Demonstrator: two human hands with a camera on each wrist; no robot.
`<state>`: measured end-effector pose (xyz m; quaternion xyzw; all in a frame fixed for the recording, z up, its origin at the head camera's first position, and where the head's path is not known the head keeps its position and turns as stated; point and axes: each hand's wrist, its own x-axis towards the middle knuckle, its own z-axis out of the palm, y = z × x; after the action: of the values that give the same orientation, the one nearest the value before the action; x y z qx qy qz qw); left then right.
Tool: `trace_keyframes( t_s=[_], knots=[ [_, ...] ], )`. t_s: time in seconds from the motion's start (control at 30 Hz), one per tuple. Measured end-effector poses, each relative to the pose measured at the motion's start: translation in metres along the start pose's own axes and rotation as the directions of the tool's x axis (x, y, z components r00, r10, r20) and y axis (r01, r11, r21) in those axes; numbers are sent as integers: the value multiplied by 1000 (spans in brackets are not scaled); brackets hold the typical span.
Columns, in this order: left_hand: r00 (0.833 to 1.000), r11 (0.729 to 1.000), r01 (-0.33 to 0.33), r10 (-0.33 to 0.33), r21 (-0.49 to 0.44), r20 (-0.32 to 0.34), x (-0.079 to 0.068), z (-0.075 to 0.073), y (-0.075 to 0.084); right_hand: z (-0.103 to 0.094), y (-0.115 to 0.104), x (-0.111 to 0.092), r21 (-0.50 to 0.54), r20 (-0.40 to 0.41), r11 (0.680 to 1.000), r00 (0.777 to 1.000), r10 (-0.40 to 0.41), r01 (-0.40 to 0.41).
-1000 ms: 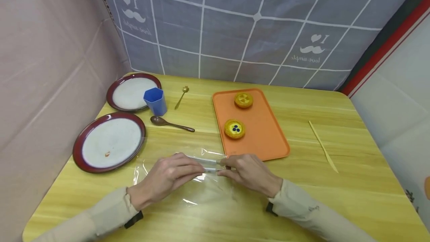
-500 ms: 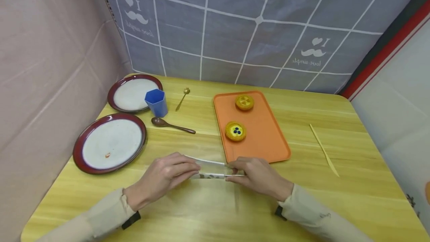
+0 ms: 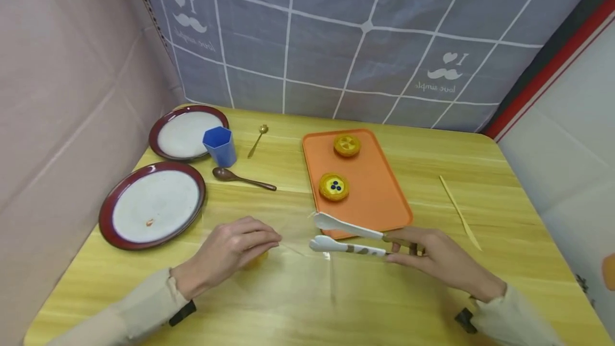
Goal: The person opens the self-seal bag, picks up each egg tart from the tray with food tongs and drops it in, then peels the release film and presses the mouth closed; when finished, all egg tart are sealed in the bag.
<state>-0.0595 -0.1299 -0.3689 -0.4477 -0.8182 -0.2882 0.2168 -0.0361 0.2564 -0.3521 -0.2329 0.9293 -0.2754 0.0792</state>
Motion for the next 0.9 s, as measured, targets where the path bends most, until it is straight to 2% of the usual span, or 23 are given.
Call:
trace_keyframes(
  t_s=[0.07,0.13,0.27,0.33,0.47,0.63,0.77,0.9],
  knots=[
    [1000,1000,1,-1,5,-2,-1,-1,-1,-7,7,-4,8,-16,999,999,52,-51],
    [1000,1000,3,-3,3,-2,-1,-3,-1,-14,14,-5,-28,-60,995,994,91,-93],
    [1000,1000,1,-1,-4,-6,-1,-4,-1,-25,28,-1,-126,-176,977,974,146,-169],
    [1000,1000,-4,4,-5,-5,-2,-4,-1,-28,34,4,-151,-205,967,963,173,-206],
    [1000,1000,-9,9,-6,5,-2,-4,0,-31,43,16,-141,-197,945,944,265,-295],
    [1000,1000,-17,17,-1,6,-3,-3,0,-29,49,33,-98,-164,930,927,336,-354],
    [999,999,-33,33,9,2,-2,-3,-1,-24,51,45,-71,-140,937,933,331,-343],
    [999,999,-36,36,20,12,-2,-4,-1,-20,52,52,-87,-143,950,947,287,-300]
  ],
)
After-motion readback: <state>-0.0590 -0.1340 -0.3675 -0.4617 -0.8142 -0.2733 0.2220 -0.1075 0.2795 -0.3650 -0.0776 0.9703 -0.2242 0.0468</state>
